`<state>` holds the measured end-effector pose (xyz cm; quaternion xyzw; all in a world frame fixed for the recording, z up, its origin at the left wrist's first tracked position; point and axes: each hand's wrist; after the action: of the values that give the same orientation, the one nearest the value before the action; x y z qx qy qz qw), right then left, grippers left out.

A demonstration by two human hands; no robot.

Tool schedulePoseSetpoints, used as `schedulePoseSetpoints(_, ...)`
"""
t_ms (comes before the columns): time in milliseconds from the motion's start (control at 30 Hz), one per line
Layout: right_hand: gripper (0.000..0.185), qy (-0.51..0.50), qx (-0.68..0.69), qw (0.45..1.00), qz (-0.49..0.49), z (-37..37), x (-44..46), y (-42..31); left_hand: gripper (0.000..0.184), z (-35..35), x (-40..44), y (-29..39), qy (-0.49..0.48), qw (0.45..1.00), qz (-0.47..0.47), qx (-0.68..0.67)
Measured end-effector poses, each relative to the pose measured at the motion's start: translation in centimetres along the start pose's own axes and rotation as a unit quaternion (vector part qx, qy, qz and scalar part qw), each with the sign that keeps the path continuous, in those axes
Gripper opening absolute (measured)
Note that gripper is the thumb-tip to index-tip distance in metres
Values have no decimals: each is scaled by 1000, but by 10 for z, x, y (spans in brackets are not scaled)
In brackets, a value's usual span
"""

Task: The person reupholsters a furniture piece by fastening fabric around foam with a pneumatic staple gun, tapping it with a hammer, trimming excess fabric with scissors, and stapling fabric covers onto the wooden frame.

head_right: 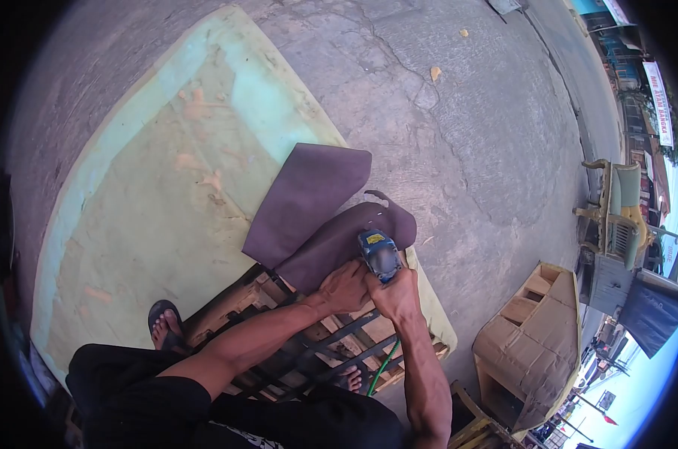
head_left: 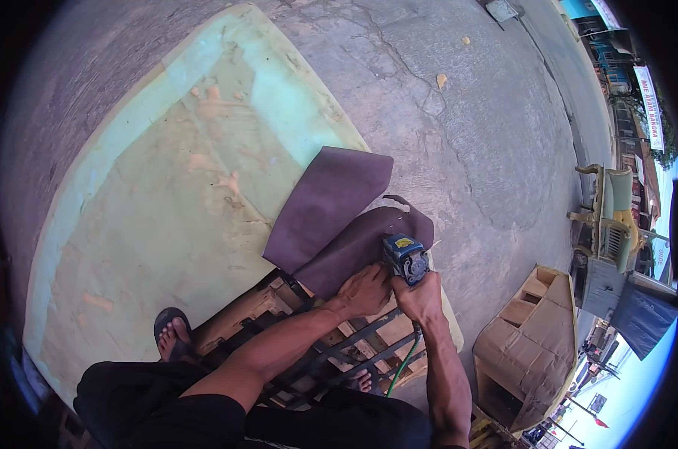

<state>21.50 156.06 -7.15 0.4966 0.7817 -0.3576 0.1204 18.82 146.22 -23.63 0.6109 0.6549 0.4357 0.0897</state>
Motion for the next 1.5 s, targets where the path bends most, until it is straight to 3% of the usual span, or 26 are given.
schedulePoseSetpoints(100, 26, 14, 56, 998, -15, 6, -8, 6, 31, -16, -3, 0, -2, 1000, 24, 18)
schedulePoseSetpoints(167, 25, 39, 37, 998, -42, 9, -13, 6, 33, -41, -5, -1, -68, 988, -11, -136)
schedulePoseSetpoints(200, 25, 47, 32, 998, -17, 10, -14, 6, 33, -59, -11, -3, -69, 988, -13, -139)
schedulePoseSetpoints(267, 24, 68, 25, 997, 27, 11, -21, 5, 44, -83, -23, -1, 45, 999, -15, 7)
schedulePoseSetpoints(300, 24, 68, 26, 997, 31, 15, -23, 1, 44, -73, -32, 1, 42, 999, -14, 5)
schedulePoseSetpoints(400, 24, 68, 54, 994, -67, 30, -21, -7, 60, -45, -51, 2, -97, 988, -58, 108)
schedulePoseSetpoints(500, 25, 44, 18, 996, -78, 40, -22, -11, 66, -50, -50, 2, -170, 980, -85, 61)
schedulePoseSetpoints(600, 27, 37, 1, 996, -80, 43, -19, -11, 68, -49, -50, 1, -180, 978, -91, 58)
schedulePoseSetpoints(967, 34, 36, -24, 999, -31, 52, -26, -4, 63, -34, -62, 23, -166, 977, -100, 94)
schedulePoseSetpoints(1033, 33, 40, -18, 997, -63, 63, -24, 3, 61, -30, -59, 19, -143, 977, -111, 113)
schedulePoseSetpoints(1100, 32, 30, -15, 996, -85, 74, -28, 8, 58, -26, -62, 22, -198, 971, -113, 70)
schedulePoseSetpoints(1167, 24, 66, -46, 993, -84, 83, -31, 9, 55, -26, -67, 25, -189, 974, -113, 60)
schedulePoseSetpoints(1333, 26, 68, -21, 996, -48, 84, -41, -1, 56, -27, -79, 46, -247, 954, -97, 142)
schedulePoseSetpoints(1467, 30, 49, -21, 996, -78, 92, -42, 10, 55, -8, -89, 39, -250, 958, -86, 110)
schedulePoseSetpoints(1500, 34, 46, -25, 995, -81, 95, -43, 14, 54, 2, -95, 41, -142, 984, -106, -19)
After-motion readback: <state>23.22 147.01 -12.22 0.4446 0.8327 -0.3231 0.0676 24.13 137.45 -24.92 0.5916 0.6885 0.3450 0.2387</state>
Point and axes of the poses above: each hand's wrist, its own x-axis towards the middle knuckle, its own z-axis out of the palm, y = z × x, and after that the axes turned 8 degrees about z, right-handed
